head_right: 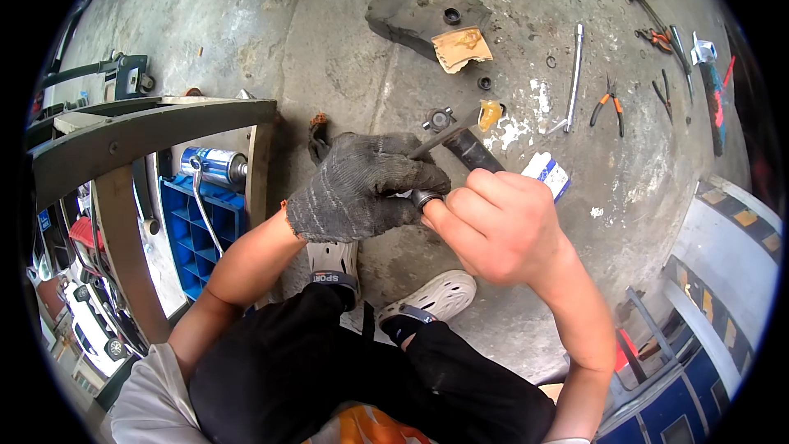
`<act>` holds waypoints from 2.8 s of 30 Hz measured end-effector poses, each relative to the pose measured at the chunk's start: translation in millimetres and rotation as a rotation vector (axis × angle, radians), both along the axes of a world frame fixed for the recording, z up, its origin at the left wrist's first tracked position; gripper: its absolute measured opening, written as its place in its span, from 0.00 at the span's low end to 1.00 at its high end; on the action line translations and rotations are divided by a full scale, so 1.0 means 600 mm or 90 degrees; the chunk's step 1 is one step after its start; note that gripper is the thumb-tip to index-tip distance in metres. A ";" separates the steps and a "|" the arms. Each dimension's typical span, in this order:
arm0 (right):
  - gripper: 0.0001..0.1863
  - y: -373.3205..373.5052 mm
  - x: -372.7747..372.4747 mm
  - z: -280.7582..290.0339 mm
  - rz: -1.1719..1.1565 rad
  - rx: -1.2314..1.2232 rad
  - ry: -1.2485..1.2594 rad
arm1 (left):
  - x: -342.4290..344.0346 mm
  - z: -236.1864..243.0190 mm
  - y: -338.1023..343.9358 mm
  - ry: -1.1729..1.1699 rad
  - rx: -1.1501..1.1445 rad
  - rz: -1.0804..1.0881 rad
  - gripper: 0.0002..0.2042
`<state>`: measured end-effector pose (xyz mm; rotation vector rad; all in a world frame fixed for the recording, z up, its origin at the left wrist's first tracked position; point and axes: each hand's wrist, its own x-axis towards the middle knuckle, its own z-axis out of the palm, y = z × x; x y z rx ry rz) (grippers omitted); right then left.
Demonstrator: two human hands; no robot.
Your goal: The person sits on the floor of a workshop and assembles a mechanical component, likely a shock absorber. They use a screwdriver to apply grease to the part and insert small metal rings and seals into the assembly by hand.
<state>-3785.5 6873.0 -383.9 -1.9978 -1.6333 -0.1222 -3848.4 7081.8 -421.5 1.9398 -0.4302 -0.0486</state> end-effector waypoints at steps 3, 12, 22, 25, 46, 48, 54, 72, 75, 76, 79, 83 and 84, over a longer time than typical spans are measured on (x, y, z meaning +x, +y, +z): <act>0.10 0.000 0.007 -0.003 0.038 0.009 0.030 | 0.003 -0.010 0.002 0.021 -0.056 -0.044 0.18; 0.11 0.008 0.004 0.017 0.024 -0.039 0.031 | 0.010 -0.018 0.009 0.077 -0.136 -0.089 0.19; 0.14 0.017 -0.032 0.019 -0.102 -0.041 0.011 | 0.011 0.001 0.014 0.034 -0.094 -0.007 0.19; 0.15 0.009 -0.022 0.016 -0.076 -0.021 -0.004 | 0.012 0.002 0.013 0.034 -0.105 -0.010 0.19; 0.10 -0.014 -0.029 0.027 -0.194 0.044 0.288 | 0.001 0.005 0.012 0.187 -0.355 0.006 0.19; 0.10 -0.022 -0.039 0.005 -0.339 0.021 0.548 | 0.000 0.006 0.005 0.290 -0.469 0.038 0.19; 0.29 -0.020 -0.091 -0.058 -0.132 -0.025 1.225 | -0.002 -0.003 -0.004 0.454 -0.695 0.137 0.26; 0.26 -0.038 -0.077 -0.064 -0.245 0.368 1.363 | 0.028 0.007 0.018 0.148 -0.510 -0.037 0.22; 0.27 -0.035 -0.072 -0.059 -0.242 0.361 1.365 | 0.033 -0.005 0.017 0.075 -0.514 -0.071 0.21; 0.27 -0.031 -0.072 -0.054 -0.253 0.352 1.372 | 0.034 -0.004 0.017 0.076 -0.511 -0.076 0.21; 0.26 -0.027 -0.071 -0.052 -0.273 0.333 1.375 | 0.034 -0.002 0.017 0.099 -0.531 -0.089 0.18; 0.24 -0.039 -0.047 -0.050 -0.238 0.434 1.339 | 0.021 -0.017 0.015 0.172 -0.616 -0.091 0.11; 0.25 -0.049 -0.033 -0.047 -0.220 0.464 1.313 | 0.018 -0.023 0.016 0.186 -0.633 -0.090 0.10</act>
